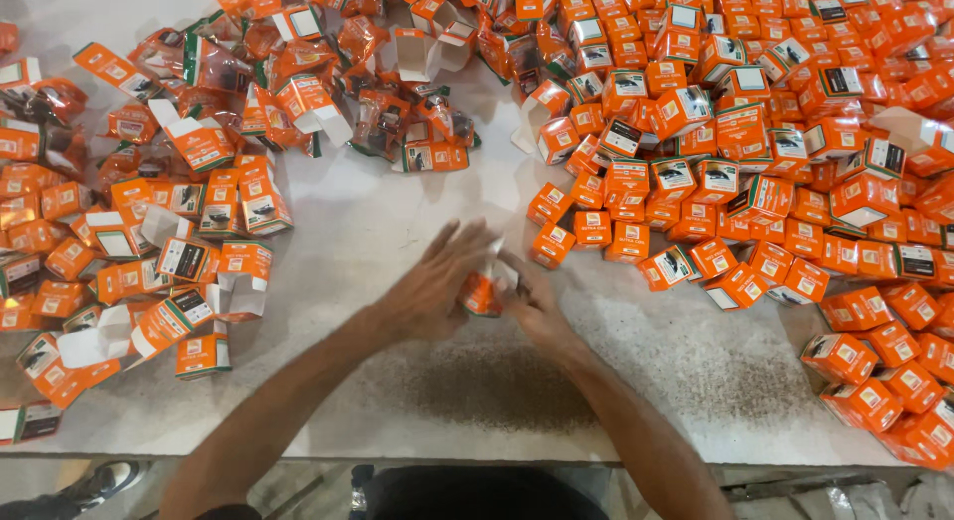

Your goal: The person repeatedly picks small orange and white boxes from a pile, inserts a small wrapped item into each box, folds the flaps to close them, and places the finished boxes into a growing stack on the right side of the table.

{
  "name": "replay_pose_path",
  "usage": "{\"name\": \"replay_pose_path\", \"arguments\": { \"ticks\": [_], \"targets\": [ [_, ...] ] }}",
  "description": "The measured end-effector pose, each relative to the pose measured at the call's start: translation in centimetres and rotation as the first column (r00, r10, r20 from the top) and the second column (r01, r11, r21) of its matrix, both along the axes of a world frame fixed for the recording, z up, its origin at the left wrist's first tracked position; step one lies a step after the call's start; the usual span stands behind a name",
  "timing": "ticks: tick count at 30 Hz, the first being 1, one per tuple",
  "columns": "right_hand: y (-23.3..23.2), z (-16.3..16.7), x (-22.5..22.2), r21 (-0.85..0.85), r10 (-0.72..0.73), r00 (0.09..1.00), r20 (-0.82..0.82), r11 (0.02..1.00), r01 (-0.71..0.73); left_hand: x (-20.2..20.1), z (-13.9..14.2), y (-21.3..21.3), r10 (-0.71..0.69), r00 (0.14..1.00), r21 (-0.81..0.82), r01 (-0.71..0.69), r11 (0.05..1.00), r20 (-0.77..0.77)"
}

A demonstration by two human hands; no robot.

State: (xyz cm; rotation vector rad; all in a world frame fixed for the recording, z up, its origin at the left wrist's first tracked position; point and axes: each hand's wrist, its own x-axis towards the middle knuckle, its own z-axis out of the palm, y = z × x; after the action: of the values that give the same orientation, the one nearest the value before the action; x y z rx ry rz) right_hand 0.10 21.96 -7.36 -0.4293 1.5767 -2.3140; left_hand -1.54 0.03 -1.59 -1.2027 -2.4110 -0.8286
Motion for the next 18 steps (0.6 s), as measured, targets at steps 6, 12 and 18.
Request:
{"name": "replay_pose_path", "arguments": {
  "ticks": [6, 12, 18],
  "targets": [
    [-0.8, 1.0, 1.1, 0.472, -0.066, 0.797, -0.6, 0.775, 0.42, -12.3, 1.0, -5.7, 0.699, 0.703, 0.026, -0.707, 0.707, 0.132],
    [-0.9, 2.4, 1.5, 0.572, 0.174, 0.726, -0.666, 0.744, 0.346, -14.8, -1.6, -8.4, 0.722, 0.687, -0.005, -0.724, 0.689, 0.086],
    [-0.4, 2.8, 1.4, 0.588, 0.107, 0.818, -0.564, 0.748, 0.307, -6.0, 0.1, -7.6, 0.318, 0.693, 0.397, -0.662, 0.635, 0.648]
  ]
}}
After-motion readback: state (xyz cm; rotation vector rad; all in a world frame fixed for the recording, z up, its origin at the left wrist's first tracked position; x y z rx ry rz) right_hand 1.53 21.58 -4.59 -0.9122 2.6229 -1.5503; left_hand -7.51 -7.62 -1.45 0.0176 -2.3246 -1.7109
